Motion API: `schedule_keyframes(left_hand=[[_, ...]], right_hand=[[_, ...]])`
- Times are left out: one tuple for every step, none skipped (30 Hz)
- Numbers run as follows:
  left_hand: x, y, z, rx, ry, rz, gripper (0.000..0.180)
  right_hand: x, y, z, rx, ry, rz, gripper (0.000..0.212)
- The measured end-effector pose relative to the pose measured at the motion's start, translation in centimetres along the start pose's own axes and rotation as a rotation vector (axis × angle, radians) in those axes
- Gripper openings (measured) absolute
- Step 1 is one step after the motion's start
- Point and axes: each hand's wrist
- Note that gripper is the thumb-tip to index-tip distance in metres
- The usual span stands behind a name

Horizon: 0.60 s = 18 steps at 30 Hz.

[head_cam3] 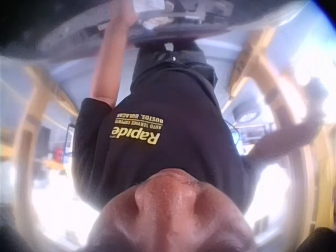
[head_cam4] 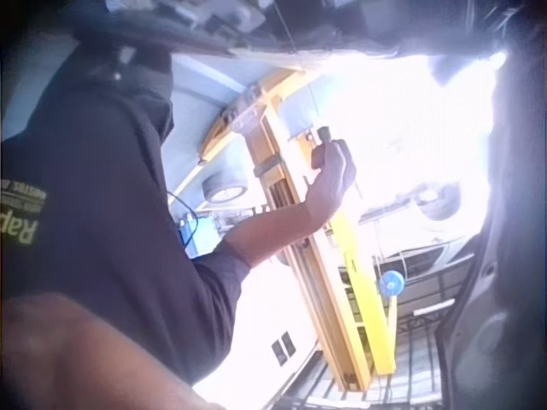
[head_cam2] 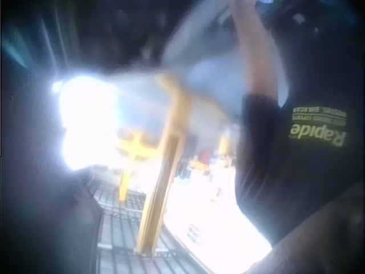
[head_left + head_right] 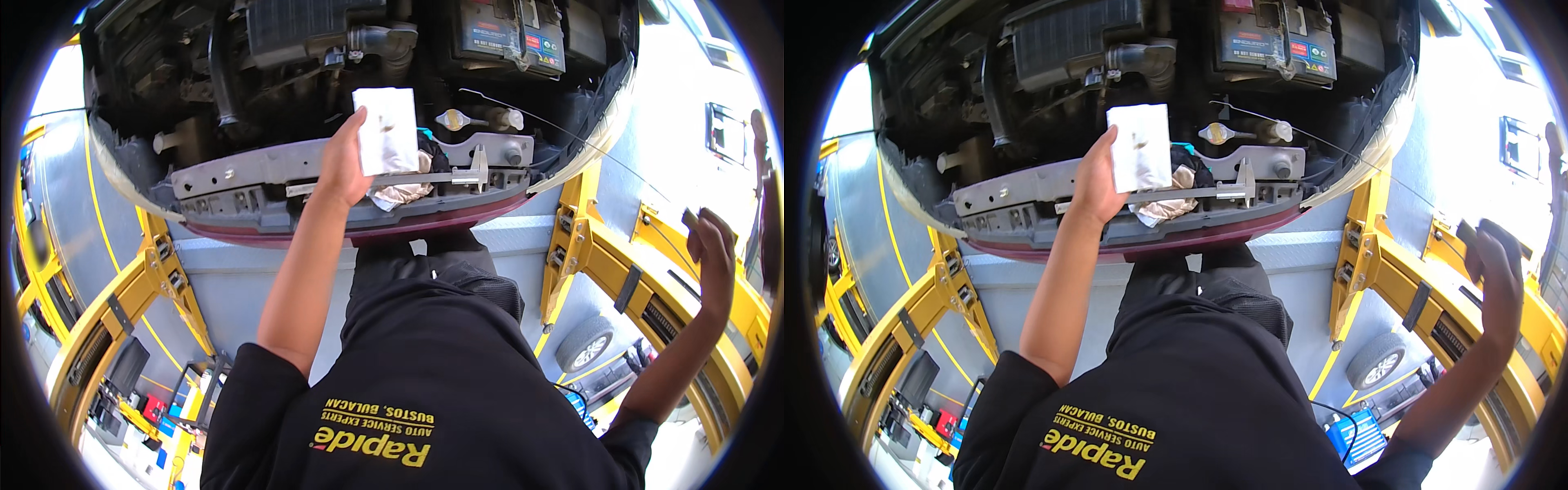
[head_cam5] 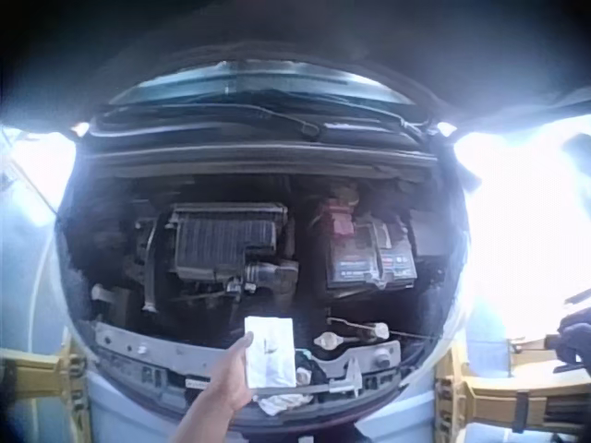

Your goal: The person uses a battery tester to check the car battery, then retrieves a tissue and checks the engine oil level using the dipstick, wiping and inspecting the oil residue on the tissue.

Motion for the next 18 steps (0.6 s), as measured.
schedule_keyframes(left_hand=[[-0.1,0.1,-1.1,-0.003,0.022,-0.006,0.052],[-0.2,0.3,-2.0,-0.014,0.076,-0.024,0.053],[-0.6,0.3,-3.1,-0.025,0.119,-0.04,0.055],[-1.0,0.2,-4.3,-0.035,0.162,-0.057,0.056],[-1.5,0.3,-5.6,-0.016,0.192,-0.063,0.065],[-2.2,0.2,-6.7,-0.035,0.239,-0.054,0.068],[-3.0,0.1,-7.7,-0.055,0.285,-0.045,0.071],[-3.9,0.0,-8.7,-0.075,0.331,-0.037,0.073],[-4.9,-0.3,-9.8,-0.066,0.353,-0.027,0.079],[-5.6,-0.3,-10.4,-0.08,0.368,-0.035,0.08],[-6.2,-0.3,-10.8,-0.097,0.382,-0.044,0.08],[-6.8,-0.3,-11.2,-0.113,0.396,-0.054,0.081],[-7.4,-0.3,-11.6,-0.105,0.405,-0.054,0.082],[-7.9,-0.3,-11.9,-0.104,0.384,-0.063,0.082],[-8.4,-0.3,-12.1,-0.102,0.363,-0.073,0.081],[-8.9,-0.2,-12.4,-0.1,0.342,-0.082,0.081],[-9.3,-0.2,-12.7,-0.131,0.357,-0.087,0.079],[-9.7,-0.1,-13.1,-0.162,0.372,-0.093,0.077]], right_hand=[[-1.2,-0.6,0.7,0.083,-0.064,0.03,0.03],[-1.9,-1.5,1.5,0.078,-0.097,0.102,0.032],[-2.7,-2.2,2.3,0.069,-0.132,0.168,0.034],[-3.1,-3.5,3.1,-0.031,-0.138,0.276,0.035],[-3.5,-3.7,3.6,-0.013,-0.102,0.294,0.035],[-3.7,-3.8,4.0,0.006,-0.063,0.311,0.035],[-4.1,-3.0,5.0,0.136,0.026,0.241,0.034],[-4.1,-2.7,5.4,0.225,0.135,0.233,0.033],[-4.0,-2.4,5.9,0.313,0.241,0.213,0.032],[-3.5,-2.4,6.1,0.359,0.366,0.256,0.031],[-3.3,-2.4,6.2,0.405,0.432,0.283,0.031],[-3.1,-2.4,6.2,0.452,0.499,0.308,0.03],[-3.1,-2.8,5.8,0.504,0.503,0.318,0.03],[-3.3,-3.2,5.7,0.518,0.468,0.304,0.03],[-3.4,-3.6,5.5,0.533,0.432,0.291,0.03],[-3.2,-3.9,5.4,0.564,0.448,0.305,0.029],[-3.0,-4.2,5.3,0.595,0.462,0.318,0.029],[-3.0,-4.8,5.4,0.595,0.434,0.321,0.03]])
Point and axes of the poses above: each hand's wrist, its own x-axis towards the middle knuckle, its own z-axis out of the back of the hand, y = z × x, and after that the axes turned 11 degrees about y, right-handed
